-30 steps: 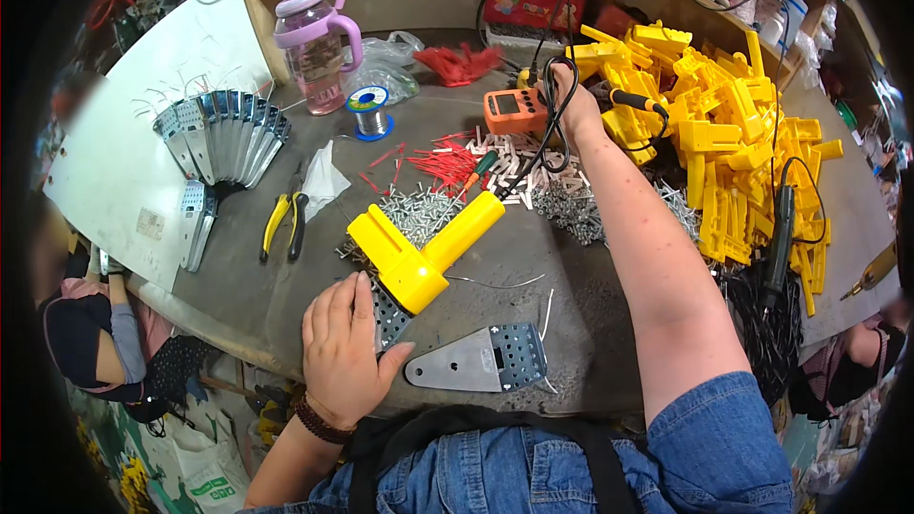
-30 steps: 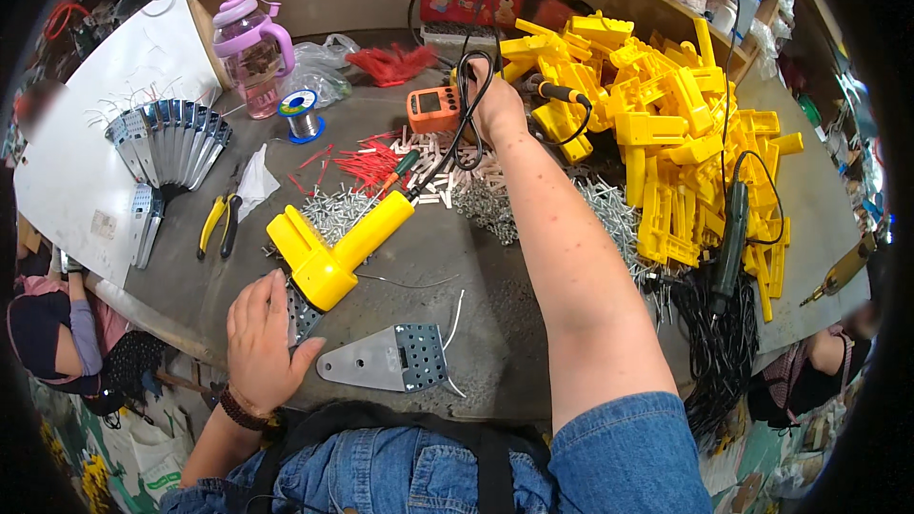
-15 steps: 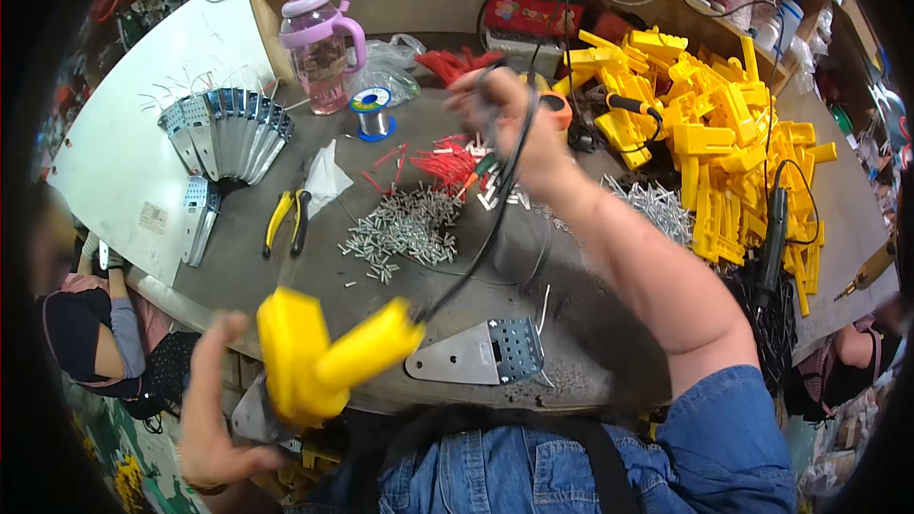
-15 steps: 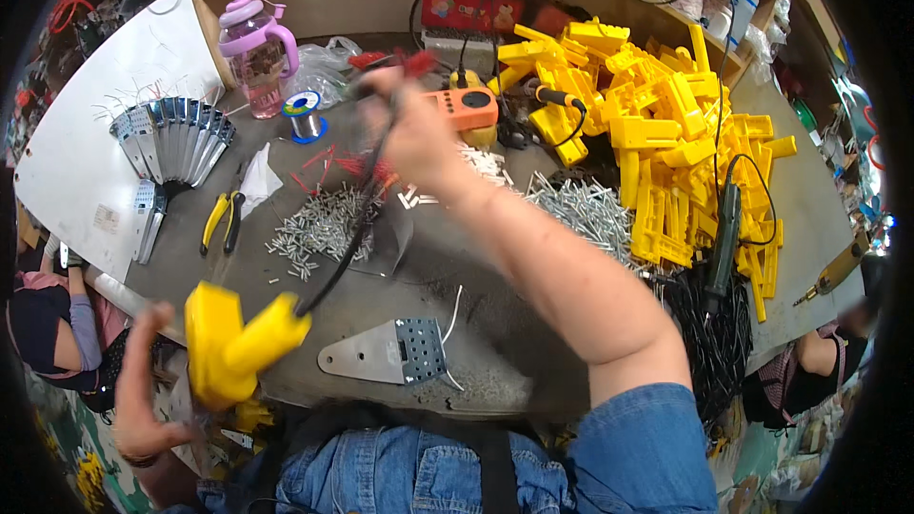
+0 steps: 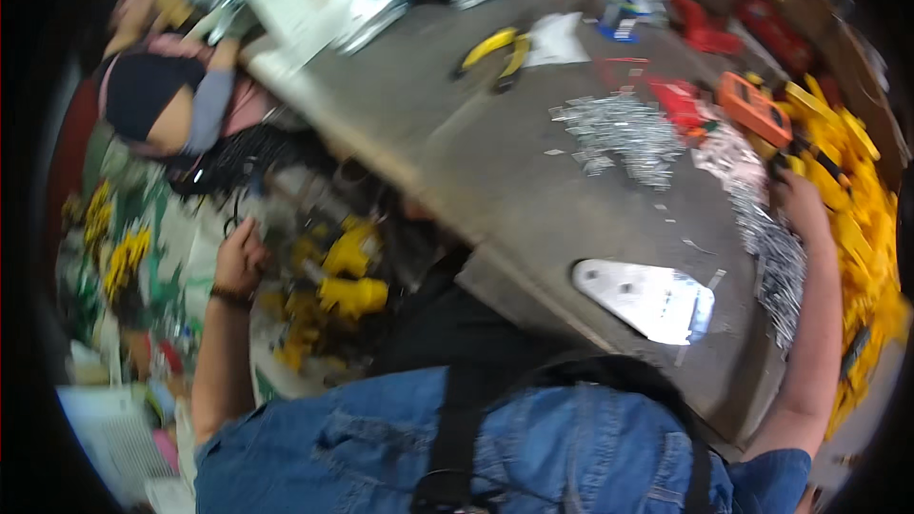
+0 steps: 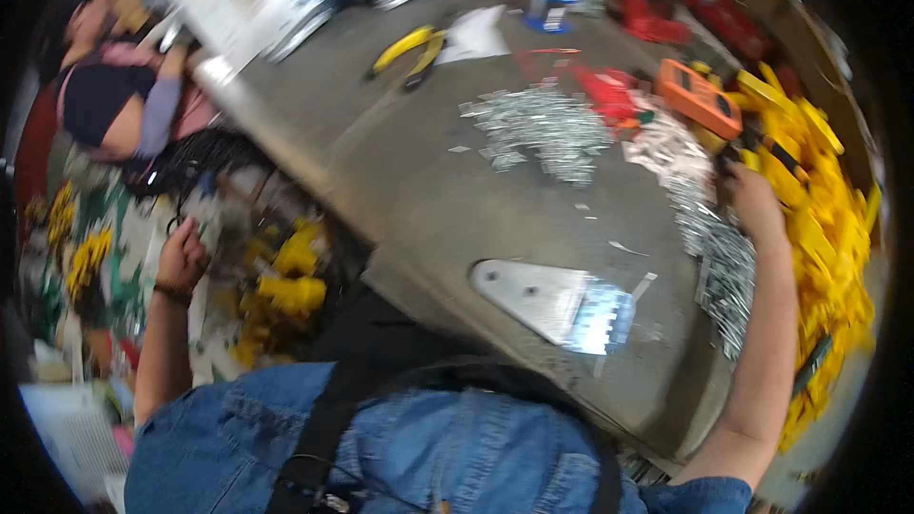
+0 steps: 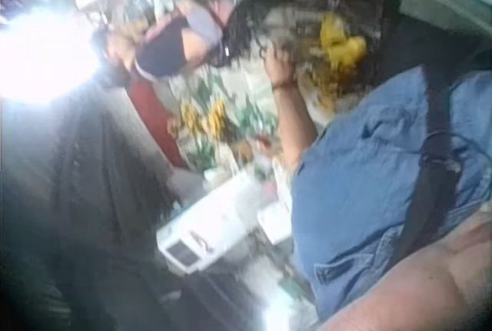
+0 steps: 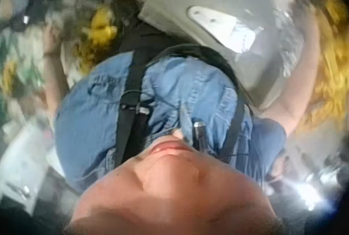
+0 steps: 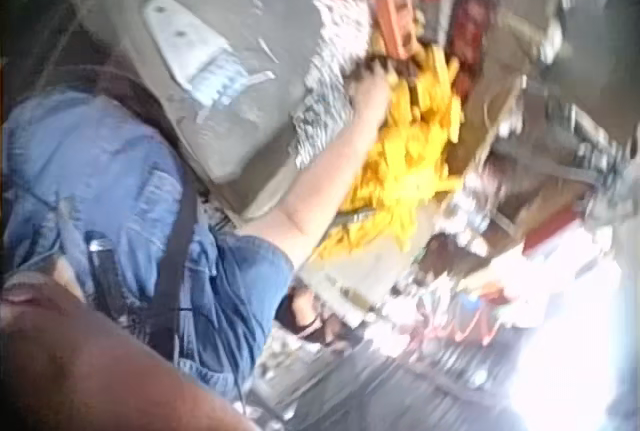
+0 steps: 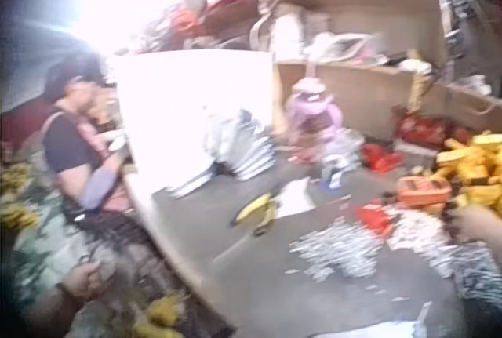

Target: The person solders wires inside a plastic tool housing using a soldering iron, fastens the casing components together with an electric screwdriver, and applies a sticker onto the tool.

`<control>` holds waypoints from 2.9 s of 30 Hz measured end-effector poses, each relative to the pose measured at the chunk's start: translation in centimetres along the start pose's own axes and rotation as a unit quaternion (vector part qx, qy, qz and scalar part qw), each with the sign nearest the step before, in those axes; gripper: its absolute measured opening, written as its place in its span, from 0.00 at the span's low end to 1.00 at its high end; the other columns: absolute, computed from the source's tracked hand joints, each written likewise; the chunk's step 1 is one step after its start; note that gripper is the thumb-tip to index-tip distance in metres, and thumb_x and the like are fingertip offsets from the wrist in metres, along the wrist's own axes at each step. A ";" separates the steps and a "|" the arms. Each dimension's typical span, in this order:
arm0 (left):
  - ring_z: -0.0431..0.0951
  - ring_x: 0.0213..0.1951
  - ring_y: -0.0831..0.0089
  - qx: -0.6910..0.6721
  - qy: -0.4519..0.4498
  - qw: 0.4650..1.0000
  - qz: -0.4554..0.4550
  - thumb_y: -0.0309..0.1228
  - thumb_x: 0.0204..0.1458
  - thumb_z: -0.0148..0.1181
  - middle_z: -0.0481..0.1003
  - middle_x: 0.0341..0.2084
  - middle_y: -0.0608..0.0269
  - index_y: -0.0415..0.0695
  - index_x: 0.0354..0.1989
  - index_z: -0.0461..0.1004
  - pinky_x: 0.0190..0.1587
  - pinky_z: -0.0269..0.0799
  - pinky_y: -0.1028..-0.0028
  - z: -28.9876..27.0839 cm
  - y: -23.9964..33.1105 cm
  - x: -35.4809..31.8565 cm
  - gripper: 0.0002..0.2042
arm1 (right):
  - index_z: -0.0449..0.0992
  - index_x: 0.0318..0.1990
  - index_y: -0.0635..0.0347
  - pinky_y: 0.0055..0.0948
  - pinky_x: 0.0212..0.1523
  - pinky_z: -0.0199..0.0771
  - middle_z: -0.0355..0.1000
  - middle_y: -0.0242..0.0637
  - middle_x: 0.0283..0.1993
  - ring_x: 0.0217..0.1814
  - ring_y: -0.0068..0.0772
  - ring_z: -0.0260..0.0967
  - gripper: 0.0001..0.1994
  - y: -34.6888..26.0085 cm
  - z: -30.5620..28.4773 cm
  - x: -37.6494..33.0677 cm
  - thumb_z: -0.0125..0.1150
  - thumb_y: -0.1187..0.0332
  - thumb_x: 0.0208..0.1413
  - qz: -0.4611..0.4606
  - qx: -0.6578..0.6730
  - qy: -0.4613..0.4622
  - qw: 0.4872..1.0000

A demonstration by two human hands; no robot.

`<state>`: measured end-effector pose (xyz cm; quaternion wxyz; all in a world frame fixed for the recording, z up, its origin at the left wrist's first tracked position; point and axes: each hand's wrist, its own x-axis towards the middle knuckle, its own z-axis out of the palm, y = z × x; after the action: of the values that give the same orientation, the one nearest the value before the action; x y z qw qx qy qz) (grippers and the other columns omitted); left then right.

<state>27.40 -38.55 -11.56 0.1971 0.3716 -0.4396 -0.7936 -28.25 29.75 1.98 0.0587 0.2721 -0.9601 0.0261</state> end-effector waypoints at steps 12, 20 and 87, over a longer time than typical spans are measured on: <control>0.74 0.51 0.52 0.749 -0.092 0.656 -0.024 0.46 0.46 0.67 0.76 0.46 0.48 0.45 0.56 0.70 0.53 0.70 0.60 -8.5 -13.4 -3.3 0.30 | 0.68 0.52 0.68 0.38 0.57 0.65 0.67 0.53 0.53 0.57 0.54 0.64 0.18 15.9 3.6 1.9 0.57 0.75 0.53 -0.071 -0.226 0.118 0.964; 0.81 0.39 0.68 0.465 -0.323 0.773 0.288 0.20 0.46 0.63 0.80 0.39 0.56 0.38 0.47 0.75 0.43 0.75 0.72 25.9 -4.6 -9.8 0.17 | 0.74 0.47 0.62 0.28 0.50 0.70 0.72 0.39 0.52 0.52 0.28 0.70 0.12 -9.2 -5.4 -13.6 0.58 0.68 0.57 0.094 0.668 -0.032 0.737; 0.74 0.45 0.50 0.439 -0.567 0.507 0.478 0.32 0.32 0.71 0.74 0.43 0.48 0.38 0.48 0.70 0.50 0.67 0.59 47.0 -10.0 -13.7 0.30 | 0.78 0.46 0.54 0.39 0.51 0.72 0.76 0.42 0.43 0.49 0.45 0.73 0.22 8.2 -19.0 -15.6 0.71 0.59 0.40 0.184 -0.181 0.065 0.964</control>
<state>0.51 1.42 1.58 0.0668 -0.3854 -0.8607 -0.3257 -17.46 46.38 18.74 0.1637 0.0737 -0.9764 -0.1197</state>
